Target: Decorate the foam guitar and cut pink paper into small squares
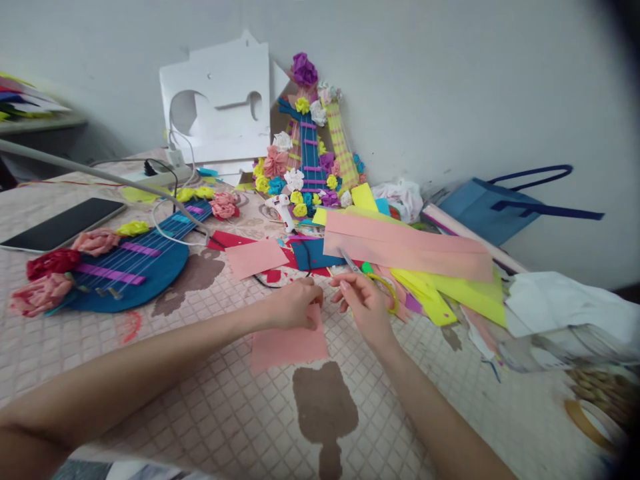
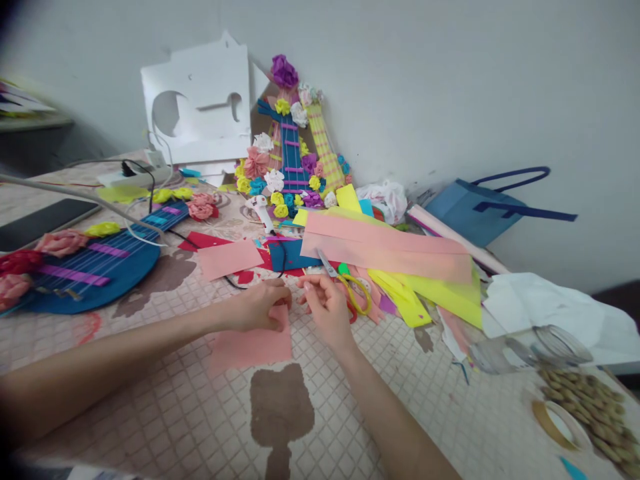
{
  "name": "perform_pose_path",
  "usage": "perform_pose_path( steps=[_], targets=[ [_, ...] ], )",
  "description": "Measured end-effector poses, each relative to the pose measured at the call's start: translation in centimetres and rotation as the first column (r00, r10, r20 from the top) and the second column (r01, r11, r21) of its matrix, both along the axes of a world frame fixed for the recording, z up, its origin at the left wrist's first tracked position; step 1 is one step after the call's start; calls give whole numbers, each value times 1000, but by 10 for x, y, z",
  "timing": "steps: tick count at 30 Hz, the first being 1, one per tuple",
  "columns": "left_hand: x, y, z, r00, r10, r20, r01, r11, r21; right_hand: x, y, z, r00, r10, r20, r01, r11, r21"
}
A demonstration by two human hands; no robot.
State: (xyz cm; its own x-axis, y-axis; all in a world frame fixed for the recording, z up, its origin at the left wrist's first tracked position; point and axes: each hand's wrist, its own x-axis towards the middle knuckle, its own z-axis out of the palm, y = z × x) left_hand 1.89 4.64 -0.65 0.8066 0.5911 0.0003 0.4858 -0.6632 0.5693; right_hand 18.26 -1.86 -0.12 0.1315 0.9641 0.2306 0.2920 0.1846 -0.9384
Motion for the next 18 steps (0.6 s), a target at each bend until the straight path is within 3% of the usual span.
perform_pose_path(
  steps=[4, 7, 10, 18],
  targets=[
    [-3, -1, 5, 989, 53, 136, -47, 998, -48, 0, -6, -4, 997, -36, 64, 37, 999, -10],
    [-8, 1, 11, 972, 102, 213, -54, 974, -221, -4, -9, -3, 984, 92, 155, -81, 994, -78],
    [-15, 5, 16, 950, 137, 279, -50, 954, -296, -9, -11, -3, 953, 217, 213, -185, 970, -157],
    [-22, 11, 16, 913, 231, 337, -48, 880, -473, -8, -12, -16, 964, 198, 179, -166, 970, -179]
  ],
)
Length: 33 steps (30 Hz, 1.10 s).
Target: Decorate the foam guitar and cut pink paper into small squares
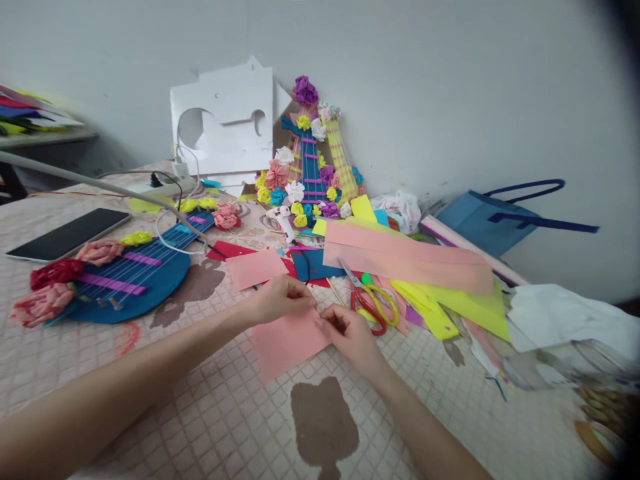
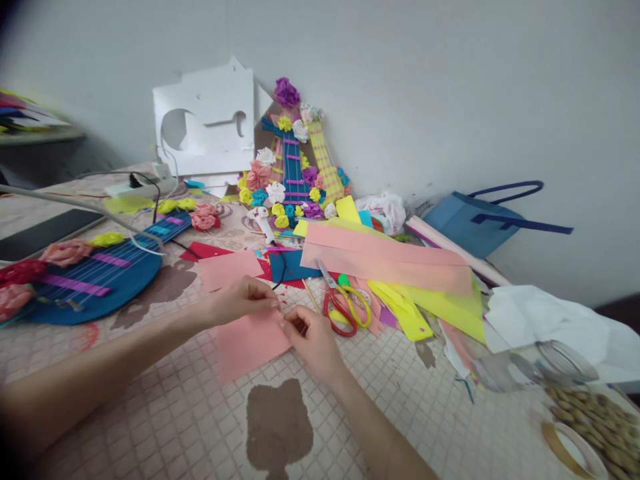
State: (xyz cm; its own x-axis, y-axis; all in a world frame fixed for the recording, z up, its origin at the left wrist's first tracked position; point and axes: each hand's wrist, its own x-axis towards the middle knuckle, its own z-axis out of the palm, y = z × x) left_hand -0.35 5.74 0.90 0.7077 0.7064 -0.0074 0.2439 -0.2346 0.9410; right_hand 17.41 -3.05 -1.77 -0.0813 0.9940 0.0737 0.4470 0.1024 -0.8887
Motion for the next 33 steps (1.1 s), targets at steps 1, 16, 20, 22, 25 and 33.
perform_pose_path(
  steps=[1, 16, 20, 22, 25, 33],
  targets=[
    [-1, 0, 1, 1000, 20, -5, -20, 1000, -9, 1, 0, 0, 1000, -7, -2, 7, 1000, -1],
    [-8, 5, 2, 998, 10, -57, -8, 1000, 19, 0, 1, 0, 997, 9, -74, -10, 1000, -20],
    [-9, 3, 12, 995, 38, -93, -44, 997, -58, 1, 0, 4, 998, 18, -56, -19, 1000, -19],
    [-10, 3, 14, 993, 40, -110, -49, 996, -75, 1, -1, 5, 999, 31, -31, -31, 1000, 3],
    [-11, 4, 13, 992, 14, -122, -23, 997, -72, 0, -1, 4, 999, 41, -9, -41, 999, 6],
    [-20, 18, 5, 989, -136, -62, 132, 989, -71, 4, 1, 7, 1000, 24, -15, -25, 999, -27]
  ],
)
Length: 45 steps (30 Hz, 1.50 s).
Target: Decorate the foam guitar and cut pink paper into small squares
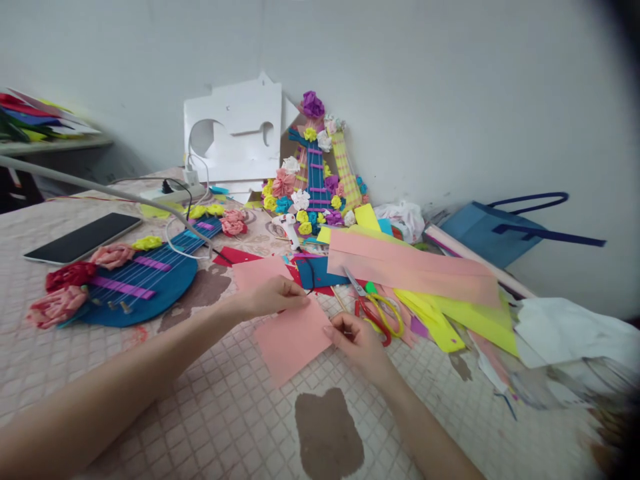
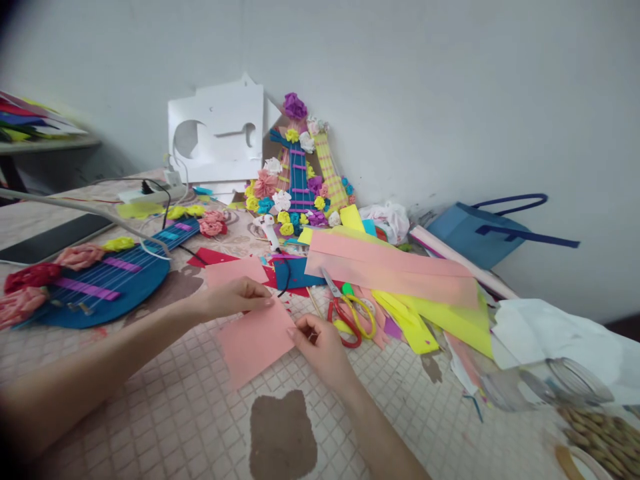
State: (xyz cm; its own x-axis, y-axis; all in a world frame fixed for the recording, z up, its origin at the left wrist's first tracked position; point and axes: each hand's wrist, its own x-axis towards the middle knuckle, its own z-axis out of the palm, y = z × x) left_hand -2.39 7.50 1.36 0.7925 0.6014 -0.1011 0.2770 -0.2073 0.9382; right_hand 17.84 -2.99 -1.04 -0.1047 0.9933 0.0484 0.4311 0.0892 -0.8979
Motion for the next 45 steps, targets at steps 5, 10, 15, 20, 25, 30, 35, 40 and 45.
perform_pose_path(
  steps=[5, 10, 15, 20, 25, 30, 35, 40, 45],
  targets=[
    [0, -1, -1, 999, -40, -29, 40, 999, 19, -3, -2, 1, 999, 43, -4, -43, 999, -28],
    [-1, -3, 8, 995, -49, -86, 55, 996, 69, -2, 1, -6, 988, -68, -140, 64, 997, -33],
    [-6, 4, 3, 987, 22, -159, -9, 997, 78, 24, 8, 5, 996, -80, 33, 78, 995, 64],
    [-11, 12, 1, 985, 80, -152, -78, 997, 20, 72, 14, 7, 722, -389, 573, 224, 914, 338],
    [-15, 14, 5, 989, 70, -131, -86, 990, -116, 91, 20, -9, 597, -405, 692, 204, 911, 357],
    [-16, 15, 7, 989, 56, -137, -78, 984, -158, 91, 23, -14, 576, -402, 712, 239, 915, 324],
    [-15, 14, 8, 990, 52, -128, -77, 978, -194, 94, 22, -12, 553, -425, 716, 306, 904, 299],
    [-14, 13, 8, 995, 61, -81, -81, 961, -263, 90, 15, 11, 827, -425, 367, 386, 905, 178],
    [-11, 8, 10, 997, 39, -71, -60, 941, -332, 53, 6, 22, 957, -183, -225, 193, 981, 21]
  ],
)
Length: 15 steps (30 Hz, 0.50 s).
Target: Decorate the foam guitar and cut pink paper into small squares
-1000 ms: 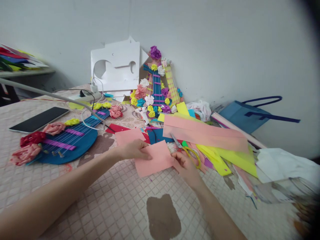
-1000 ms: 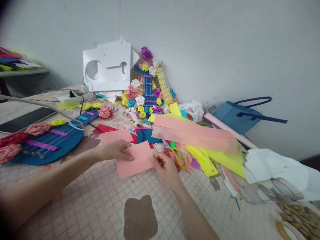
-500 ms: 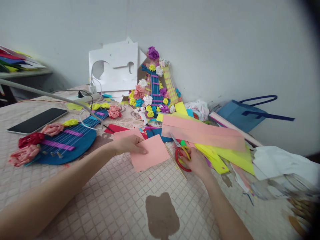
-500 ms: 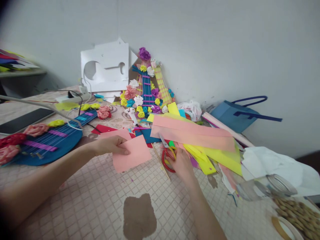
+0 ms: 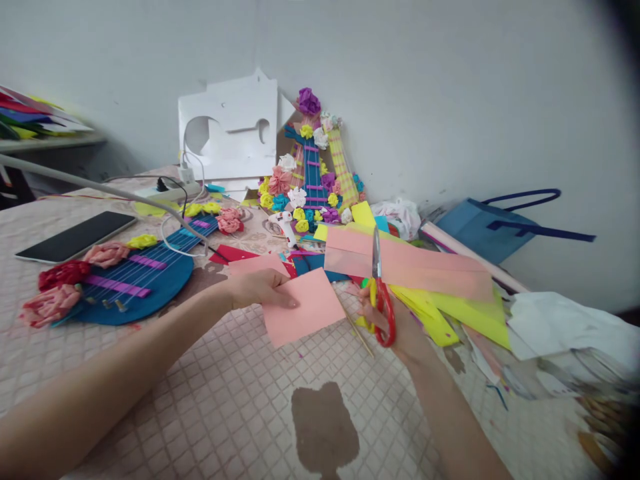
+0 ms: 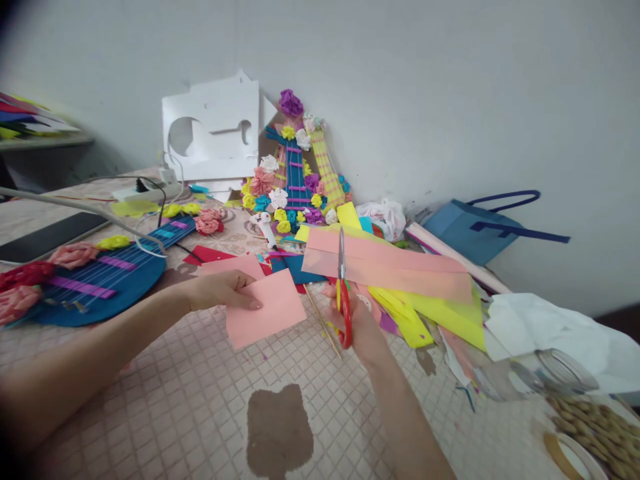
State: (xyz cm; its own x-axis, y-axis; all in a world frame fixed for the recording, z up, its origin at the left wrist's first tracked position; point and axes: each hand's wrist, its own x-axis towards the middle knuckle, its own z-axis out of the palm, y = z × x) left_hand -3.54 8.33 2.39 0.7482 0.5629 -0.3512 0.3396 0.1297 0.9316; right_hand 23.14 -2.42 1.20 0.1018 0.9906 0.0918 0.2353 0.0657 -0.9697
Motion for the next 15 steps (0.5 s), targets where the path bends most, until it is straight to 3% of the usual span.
perform_pose_path(
  steps=[4, 7, 13, 15],
  targets=[
    [3, -6, -1, 997, -64, 53, 67, 996, -53, -34, -6, -7, 982, 67, -177, -80, 995, -66],
    [6, -10, -2, 995, -72, 64, 74, 997, -18, -47, -7, -9, 981, 17, -194, -42, 991, -126],
    [12, -12, -4, 979, 200, -36, -202, 975, -87, -49, -5, -9, 986, -50, -156, 26, 988, -152],
    [12, -11, -4, 971, 234, -58, -239, 964, -120, -49, -5, -10, 986, -52, -160, 23, 984, -179]
  ],
)
